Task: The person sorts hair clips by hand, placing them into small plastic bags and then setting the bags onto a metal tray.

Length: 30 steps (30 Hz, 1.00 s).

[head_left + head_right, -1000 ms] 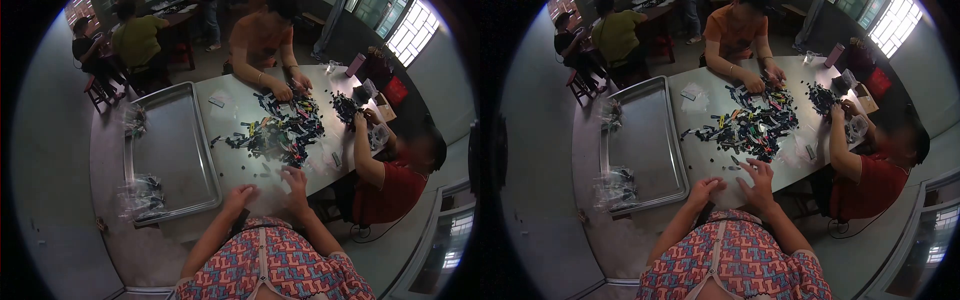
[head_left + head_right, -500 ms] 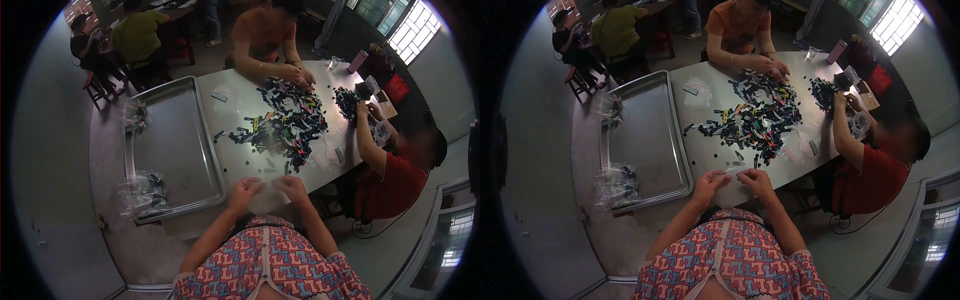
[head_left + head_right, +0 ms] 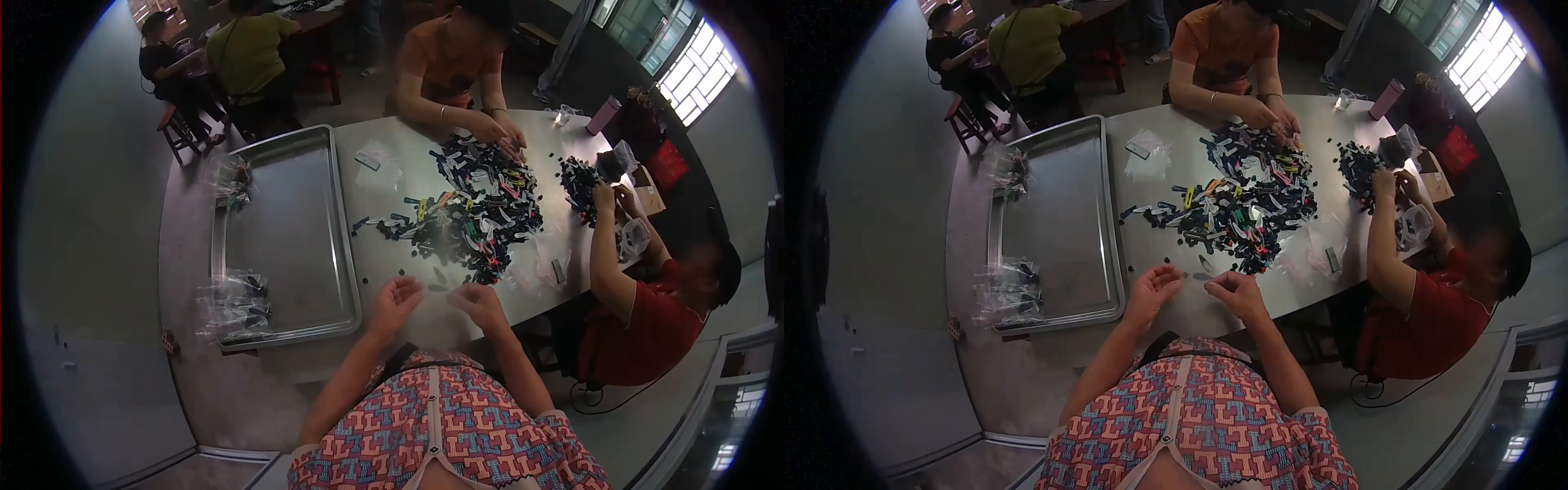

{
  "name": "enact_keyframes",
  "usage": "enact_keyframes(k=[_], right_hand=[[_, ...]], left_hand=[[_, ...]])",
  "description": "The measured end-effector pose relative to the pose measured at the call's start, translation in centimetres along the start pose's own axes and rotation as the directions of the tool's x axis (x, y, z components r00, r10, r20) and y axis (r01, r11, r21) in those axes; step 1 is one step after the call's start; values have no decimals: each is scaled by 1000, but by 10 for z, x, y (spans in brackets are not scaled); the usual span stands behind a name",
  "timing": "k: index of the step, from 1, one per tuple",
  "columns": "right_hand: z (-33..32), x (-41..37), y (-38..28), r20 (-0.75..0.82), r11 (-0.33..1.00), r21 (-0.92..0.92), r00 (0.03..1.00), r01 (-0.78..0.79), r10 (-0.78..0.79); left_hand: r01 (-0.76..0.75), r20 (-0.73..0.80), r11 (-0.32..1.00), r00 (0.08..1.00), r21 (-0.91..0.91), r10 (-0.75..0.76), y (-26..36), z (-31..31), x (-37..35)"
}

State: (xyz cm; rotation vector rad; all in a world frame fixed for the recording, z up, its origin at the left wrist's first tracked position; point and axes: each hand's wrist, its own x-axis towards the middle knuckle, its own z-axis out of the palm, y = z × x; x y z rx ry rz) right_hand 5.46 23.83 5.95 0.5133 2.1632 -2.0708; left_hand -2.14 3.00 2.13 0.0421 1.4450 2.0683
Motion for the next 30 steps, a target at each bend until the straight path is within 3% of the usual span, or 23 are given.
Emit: enact_keyframes(k=[2,3,4,5,6,8,9,11,12,14,17,21,23,24,26,30], right_hand=[[-7,2,4,0,999,-39,1000,1,-1],[-10,2,4,3,999,-39,1000,1,-1],[-11,1,2,22,999,-40,1000,-21,22],[-13,0,0,41,998,-41,998,-44,45],[-14,-1,0,43,998,-43,998,-46,47],[-16,0,-1,79,997,-74,996,-23,29],[-17,0,-2,79,997,-75,996,-25,31],[-19,0,-3,138,999,-26,990,-21,24],[-21,0,-4,137,999,-31,990,-21,25],[-23,0,-6,166,999,-42,986,-22,28],[-22,-1,-13,146,990,-138,988,-33,53],[-20,-2,-10,142,995,-103,989,-15,30],[-20,-1,-5,127,997,-72,992,34,-24],[-20,0,-2,122,997,-71,992,35,-26],[-19,0,4,158,992,-122,987,41,-22],[-6,-4,-6,161,997,-79,987,16,-3]], left_hand=[[-161,-5,949,986,272,169,4,-1,2],[-161,-7,949,986,272,169,17,4,-2],[-328,130,756,941,566,311,40,13,-11],[-465,303,451,871,762,386,53,19,-15],[-463,300,453,872,762,386,54,22,-13],[-600,477,245,774,761,417,55,27,-9],[-600,476,247,775,761,416,56,28,-7],[-547,515,307,837,779,185,56,29,-1],[-548,515,310,836,777,189,53,29,1],[-317,366,545,931,776,21,45,28,4],[-291,307,658,947,694,95,36,28,1],[-244,246,730,963,639,107,32,32,-2],[-399,312,706,914,585,258,27,29,-2],[-402,317,706,913,584,258,29,27,-1],[-309,355,776,927,549,117,36,22,-2],[-205,329,784,944,585,1,31,11,-1]])
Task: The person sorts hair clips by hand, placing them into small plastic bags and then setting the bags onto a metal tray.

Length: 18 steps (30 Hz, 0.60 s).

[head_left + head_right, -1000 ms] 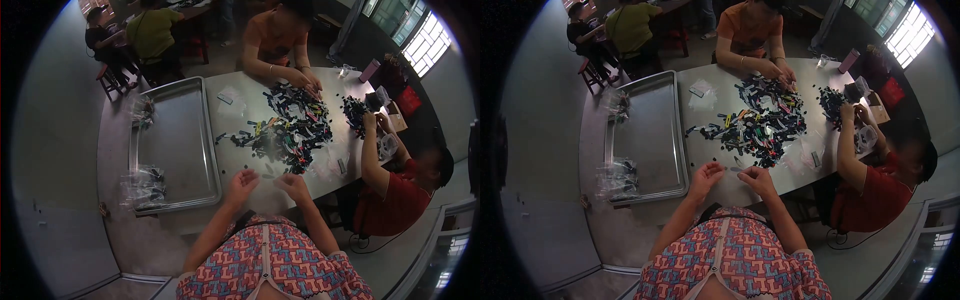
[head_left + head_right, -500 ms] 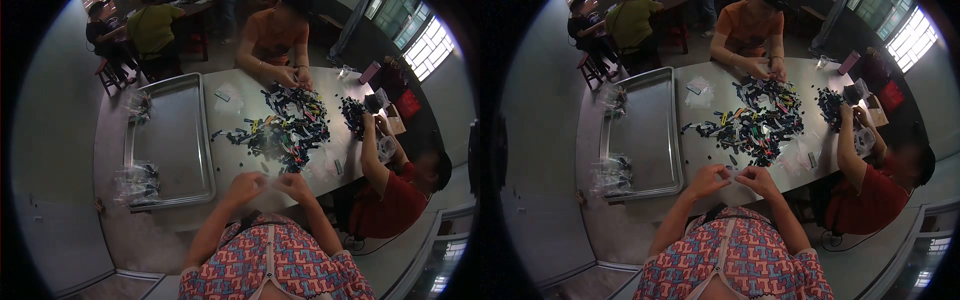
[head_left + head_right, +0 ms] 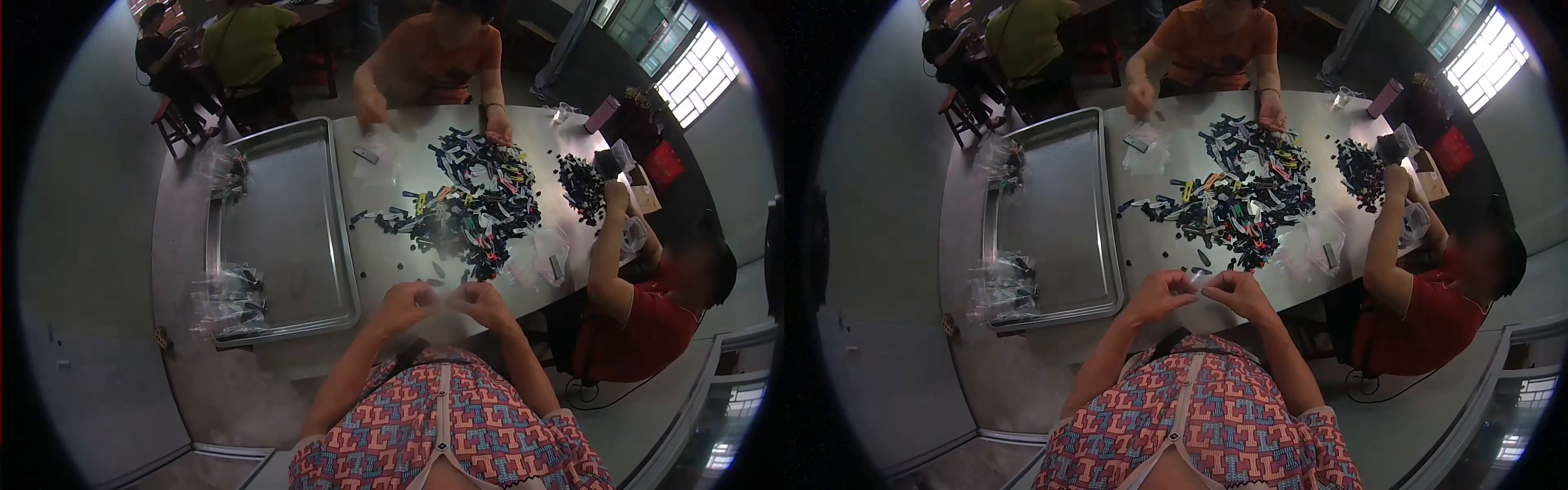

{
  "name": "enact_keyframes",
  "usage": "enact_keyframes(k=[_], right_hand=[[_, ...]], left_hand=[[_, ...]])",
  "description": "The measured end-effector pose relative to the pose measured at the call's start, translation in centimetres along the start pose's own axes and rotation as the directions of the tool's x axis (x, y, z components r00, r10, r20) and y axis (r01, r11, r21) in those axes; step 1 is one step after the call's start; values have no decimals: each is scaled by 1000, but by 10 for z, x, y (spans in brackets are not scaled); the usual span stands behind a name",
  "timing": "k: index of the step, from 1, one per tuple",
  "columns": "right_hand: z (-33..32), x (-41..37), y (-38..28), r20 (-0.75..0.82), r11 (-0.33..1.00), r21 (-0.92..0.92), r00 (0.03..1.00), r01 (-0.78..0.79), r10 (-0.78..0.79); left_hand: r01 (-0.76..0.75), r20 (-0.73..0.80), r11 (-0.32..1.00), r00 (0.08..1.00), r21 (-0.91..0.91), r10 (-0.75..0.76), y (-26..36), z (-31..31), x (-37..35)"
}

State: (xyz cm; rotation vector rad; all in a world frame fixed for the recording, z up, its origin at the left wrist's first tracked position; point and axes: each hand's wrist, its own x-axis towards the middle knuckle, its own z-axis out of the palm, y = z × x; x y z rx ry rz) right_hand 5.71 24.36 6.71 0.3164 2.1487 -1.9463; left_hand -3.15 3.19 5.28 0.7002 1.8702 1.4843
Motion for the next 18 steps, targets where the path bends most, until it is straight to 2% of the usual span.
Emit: enact_keyframes(k=[3,5,6,8,9,11,12,14,18], right_hand=[[9,0,-11,-45,999,11,998,-53,53],[21,-6,-27,-271,992,-103,958,71,-96],[24,-8,-31,-273,992,-102,958,68,-94],[30,-14,-36,-399,896,-352,823,271,-406],[34,-17,-39,-402,898,-349,823,267,-401],[41,-21,-43,-286,747,-597,793,292,-539],[44,-21,-42,-290,749,-598,793,287,-536],[50,-20,-41,-228,582,-769,738,264,-635],[55,-16,-34,-229,580,-785,769,217,-597]], left_hand=[[33,-53,999,998,14,-32,-7,0,-1],[36,-110,999,993,-16,-37,-12,-1,-3],[37,-108,999,993,-17,-38,-14,0,-3],[59,-167,998,984,14,-56,-16,0,-6],[63,-162,998,985,14,-60,-17,1,-7],[57,-207,997,976,-55,-67,-18,4,-8],[58,-201,997,977,-56,-68,-18,6,-8],[36,-252,999,967,-15,-39,-20,9,-8],[17,-256,998,967,62,0,-17,12,-9]])
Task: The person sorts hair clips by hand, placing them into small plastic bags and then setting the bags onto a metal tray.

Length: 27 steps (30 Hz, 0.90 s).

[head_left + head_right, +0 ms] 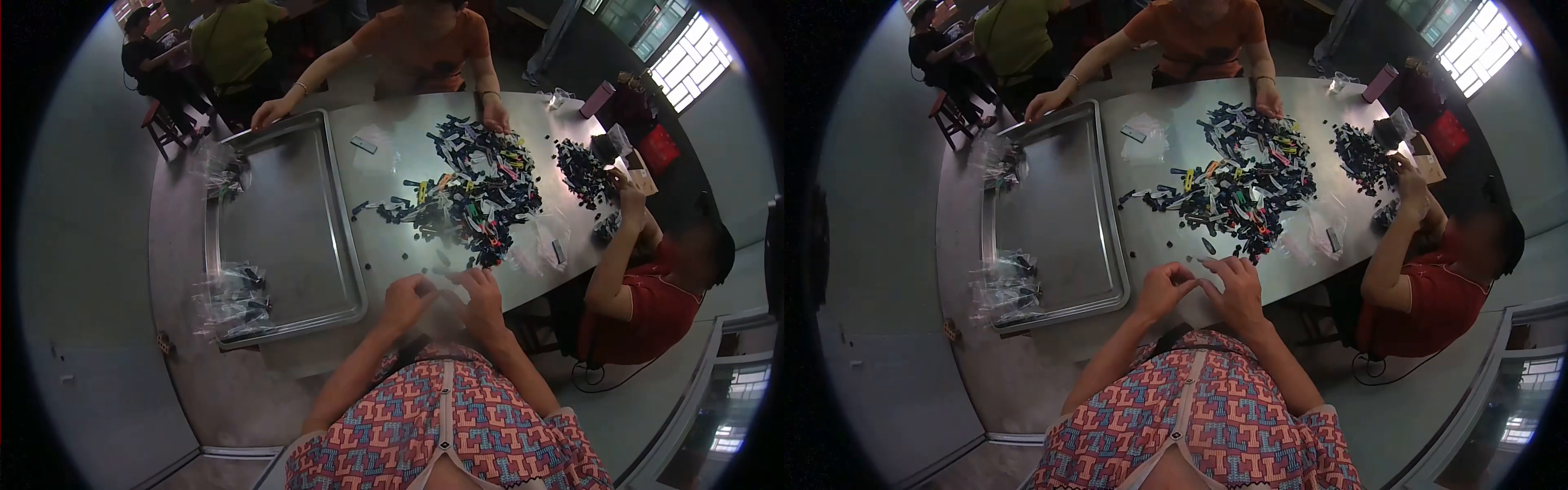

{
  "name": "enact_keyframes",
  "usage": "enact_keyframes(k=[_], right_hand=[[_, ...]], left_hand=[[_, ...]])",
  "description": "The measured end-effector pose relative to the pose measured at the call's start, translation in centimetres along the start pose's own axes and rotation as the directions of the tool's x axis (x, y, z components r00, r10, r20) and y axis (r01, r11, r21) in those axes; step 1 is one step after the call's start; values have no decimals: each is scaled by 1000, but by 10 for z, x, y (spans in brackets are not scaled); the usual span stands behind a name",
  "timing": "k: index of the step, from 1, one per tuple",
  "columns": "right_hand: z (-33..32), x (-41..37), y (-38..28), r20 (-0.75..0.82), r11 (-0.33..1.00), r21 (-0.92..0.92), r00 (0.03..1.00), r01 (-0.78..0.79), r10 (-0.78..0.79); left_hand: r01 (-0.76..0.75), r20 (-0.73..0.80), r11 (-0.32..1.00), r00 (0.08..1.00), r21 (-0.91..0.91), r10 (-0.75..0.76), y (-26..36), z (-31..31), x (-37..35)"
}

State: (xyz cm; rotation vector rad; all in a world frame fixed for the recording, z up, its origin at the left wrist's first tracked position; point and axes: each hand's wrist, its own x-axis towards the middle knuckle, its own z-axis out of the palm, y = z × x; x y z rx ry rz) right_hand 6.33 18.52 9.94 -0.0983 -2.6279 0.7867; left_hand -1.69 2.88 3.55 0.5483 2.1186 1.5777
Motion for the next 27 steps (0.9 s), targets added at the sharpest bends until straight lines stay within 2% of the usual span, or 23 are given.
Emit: enact_keyframes(k=[2,6,8,12,14,18,20,21,23,24,26,27], right_hand=[[3,-4,3,54,1000,9,998,-9,9],[6,-3,0,44,1000,15,999,-3,2],[8,-1,-7,-13,999,43,1000,-16,17],[12,-1,-10,11,1000,31,1000,-5,4],[15,-4,-7,72,1000,4,997,-11,11],[14,-1,-8,54,1000,6,998,10,-11],[12,6,-17,-180,996,14,979,-89,90],[11,8,-17,-177,996,14,980,-89,90],[5,11,-12,-56,996,27,994,-89,91],[6,9,-5,-56,996,27,994,-89,91],[11,4,11,95,981,157,990,-114,100],[11,4,10,96,981,157,990,-115,101]], left_hand=[[3,-2,999,1000,40,-3,0,0,-1],[1,8,999,1000,40,-2,-3,-1,-1],[-10,17,997,1000,78,8,-3,-4,-1],[-25,28,997,999,70,23,-2,-8,0],[-23,18,997,1000,77,22,-4,-8,0],[-30,27,995,999,92,27,-6,-10,1],[-34,30,994,999,101,31,-7,-11,0],[-32,29,995,999,100,29,-9,-11,0],[-45,38,996,998,80,42,-12,-12,1],[-45,39,996,998,79,42,-11,-12,2],[-35,37,995,999,91,32,-9,-13,2],[-34,37,995,999,90,30,-9,-13,1]])
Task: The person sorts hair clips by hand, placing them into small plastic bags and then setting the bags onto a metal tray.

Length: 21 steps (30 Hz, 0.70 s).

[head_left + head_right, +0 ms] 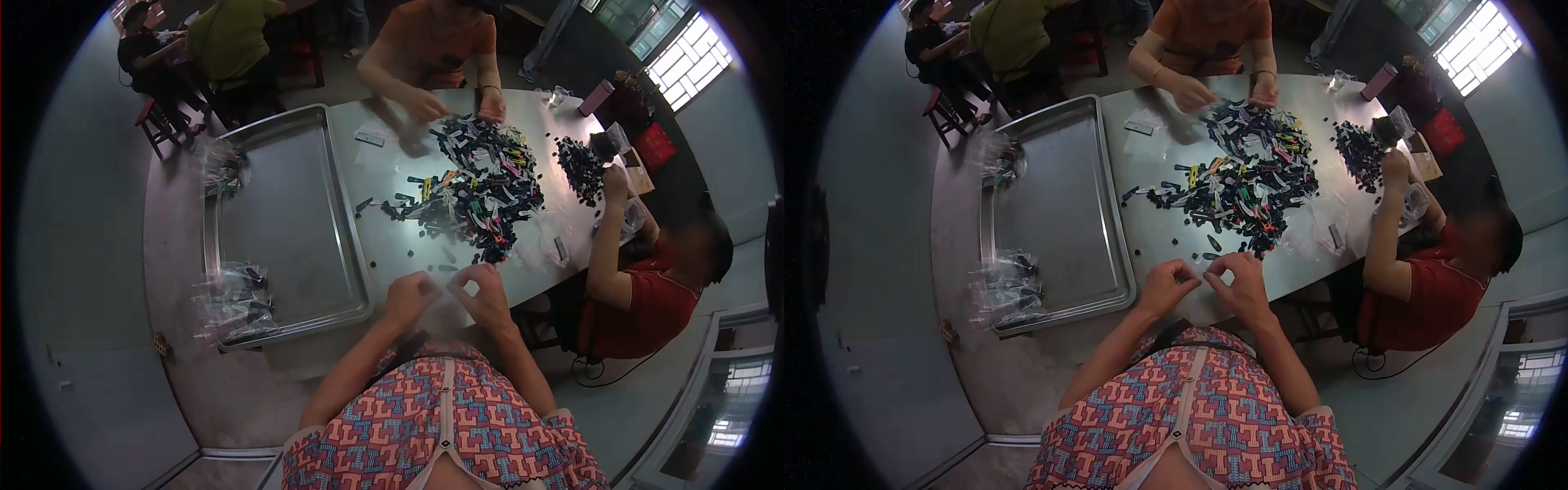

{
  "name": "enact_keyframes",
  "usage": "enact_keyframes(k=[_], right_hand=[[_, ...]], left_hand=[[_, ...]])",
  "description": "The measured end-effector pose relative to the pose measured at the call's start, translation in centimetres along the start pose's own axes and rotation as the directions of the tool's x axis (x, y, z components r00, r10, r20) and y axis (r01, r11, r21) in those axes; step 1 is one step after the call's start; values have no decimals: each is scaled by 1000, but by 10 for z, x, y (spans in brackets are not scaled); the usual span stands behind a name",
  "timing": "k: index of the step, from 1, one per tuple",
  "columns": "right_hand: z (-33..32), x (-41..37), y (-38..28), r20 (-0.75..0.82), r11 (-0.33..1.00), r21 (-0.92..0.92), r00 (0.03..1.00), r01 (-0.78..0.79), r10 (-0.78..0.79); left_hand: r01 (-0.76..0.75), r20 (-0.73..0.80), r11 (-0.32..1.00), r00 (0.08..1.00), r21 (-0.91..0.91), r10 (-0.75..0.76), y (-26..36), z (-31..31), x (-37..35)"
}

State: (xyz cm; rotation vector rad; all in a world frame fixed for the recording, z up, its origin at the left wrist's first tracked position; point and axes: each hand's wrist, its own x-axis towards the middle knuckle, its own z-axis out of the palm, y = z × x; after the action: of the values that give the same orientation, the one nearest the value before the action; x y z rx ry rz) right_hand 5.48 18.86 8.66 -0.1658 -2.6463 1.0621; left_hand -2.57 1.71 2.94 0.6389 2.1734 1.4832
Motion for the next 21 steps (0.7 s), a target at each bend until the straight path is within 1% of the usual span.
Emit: enact_keyframes(k=[3,5,6,7,8,9,11,12,13,14,15,17,18,19,20,21], right_hand=[[-2,1,-8,23,1000,13,1000,19,-19],[-3,1,-15,19,991,-129,999,43,-40],[-1,1,-14,20,991,-128,999,42,-40],[1,0,-12,27,989,-146,1000,10,-6],[3,1,-10,33,986,-164,999,-22,27],[6,2,-8,34,986,-163,999,-21,26],[13,5,-5,59,972,-23,970,-233,234],[14,7,-11,60,972,-22,971,-233,233],[15,9,-20,48,944,137,954,-301,297],[14,11,-26,46,887,292,932,-357,359],[14,11,-26,46,888,292,933,-355,358],[15,10,-26,215,804,398,897,-442,387],[14,10,-22,215,803,399,897,-442,387],[12,11,-16,259,904,308,940,-297,221],[9,12,-11,316,967,222,947,-129,54],[3,14,-13,316,966,224,947,-129,53]], left_hand=[[-15,-32,1000,999,-17,15,1,-1,2],[89,76,993,993,73,-94,3,-6,4],[89,76,993,993,73,-95,5,-6,2],[-94,-42,955,993,282,110,7,-6,0],[-235,-113,837,937,494,330,10,-6,-1],[-235,-114,837,937,495,330,15,-5,-1],[-332,-161,730,842,597,515,25,0,-1],[-331,-161,730,843,598,513,24,5,0],[-330,-144,735,854,593,499,20,10,1],[-329,-126,739,865,588,486,14,15,4],[-330,-127,738,864,589,487,5,19,7],[-338,-148,783,869,522,473,-14,26,12],[-337,-148,783,869,523,472,-17,26,12],[-340,-136,830,890,442,436,-21,25,12],[-336,-120,871,908,359,400,-25,23,11],[-335,-120,870,909,361,400,-26,21,11]])
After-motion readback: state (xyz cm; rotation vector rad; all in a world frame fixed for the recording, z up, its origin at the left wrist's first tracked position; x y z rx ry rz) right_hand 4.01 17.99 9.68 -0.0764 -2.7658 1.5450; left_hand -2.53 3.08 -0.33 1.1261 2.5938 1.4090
